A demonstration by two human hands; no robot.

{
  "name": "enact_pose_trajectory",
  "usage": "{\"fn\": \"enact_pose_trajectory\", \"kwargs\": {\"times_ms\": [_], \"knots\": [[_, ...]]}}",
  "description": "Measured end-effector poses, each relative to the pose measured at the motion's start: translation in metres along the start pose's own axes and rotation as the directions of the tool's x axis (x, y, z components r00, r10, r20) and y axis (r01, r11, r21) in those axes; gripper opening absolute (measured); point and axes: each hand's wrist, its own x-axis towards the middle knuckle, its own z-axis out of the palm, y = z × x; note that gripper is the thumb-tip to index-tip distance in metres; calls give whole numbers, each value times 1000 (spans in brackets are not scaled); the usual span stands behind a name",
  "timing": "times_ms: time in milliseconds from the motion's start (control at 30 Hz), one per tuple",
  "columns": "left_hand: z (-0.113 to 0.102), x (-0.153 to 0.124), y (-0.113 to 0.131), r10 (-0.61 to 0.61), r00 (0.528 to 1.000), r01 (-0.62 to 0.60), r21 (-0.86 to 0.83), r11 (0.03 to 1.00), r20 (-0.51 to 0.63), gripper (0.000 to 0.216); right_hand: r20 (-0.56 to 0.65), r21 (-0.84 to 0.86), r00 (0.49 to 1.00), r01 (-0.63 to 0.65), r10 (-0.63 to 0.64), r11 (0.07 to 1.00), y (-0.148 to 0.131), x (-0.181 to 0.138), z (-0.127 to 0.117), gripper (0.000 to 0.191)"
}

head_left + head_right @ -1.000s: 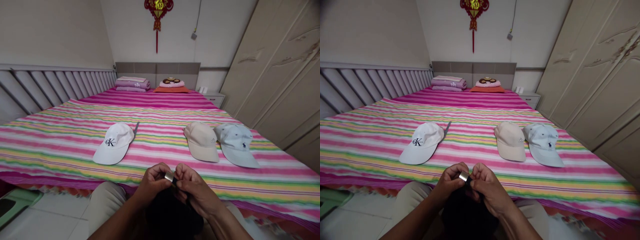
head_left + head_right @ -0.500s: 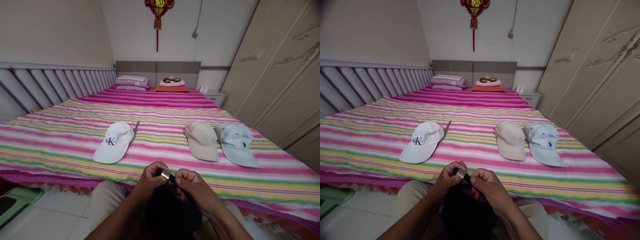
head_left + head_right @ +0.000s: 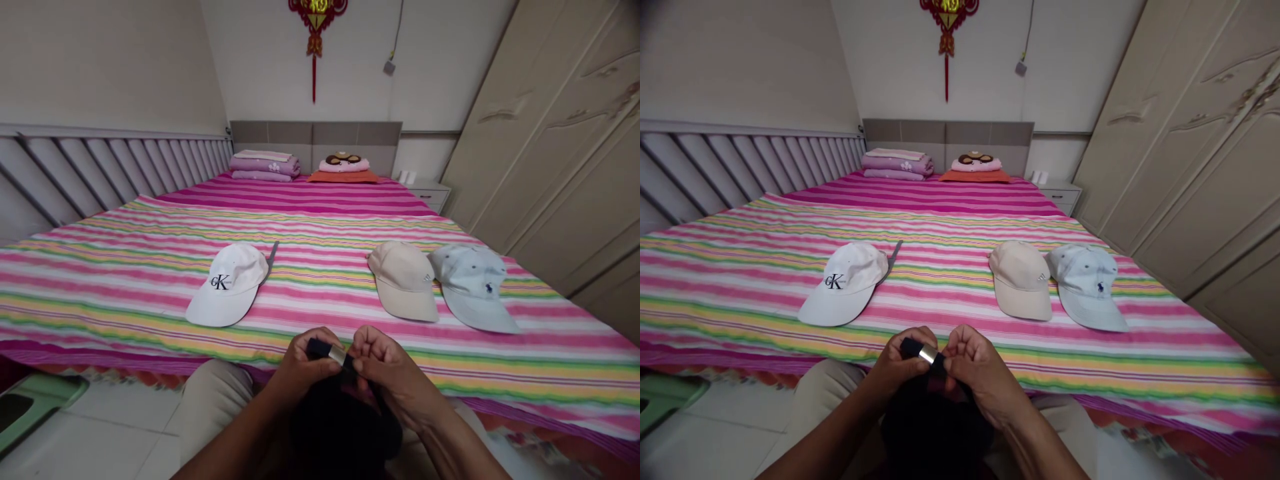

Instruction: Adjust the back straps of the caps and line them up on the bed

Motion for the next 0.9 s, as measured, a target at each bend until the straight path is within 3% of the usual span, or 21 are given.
{"fn": "enact_pose_trajectory", "kwargs": {"times_ms": [433,567,667,900], "knots": [[-2,1,-6,62,998,-62,101,993,7,20,-40,123,999,-17,22,992,-2,0,4,25],[-1,0,-6,67,997,-57,230,972,-36,21,-40,127,999,-21,27,992,1,2,3,27],[-2,-1,-4,140,988,-110,344,933,-65,24,-55,79,997,-57,62,995,2,3,1,27],[-4,4,3,202,976,-216,527,822,84,22,-44,-20,995,-92,91,996,4,8,1,36]]}}
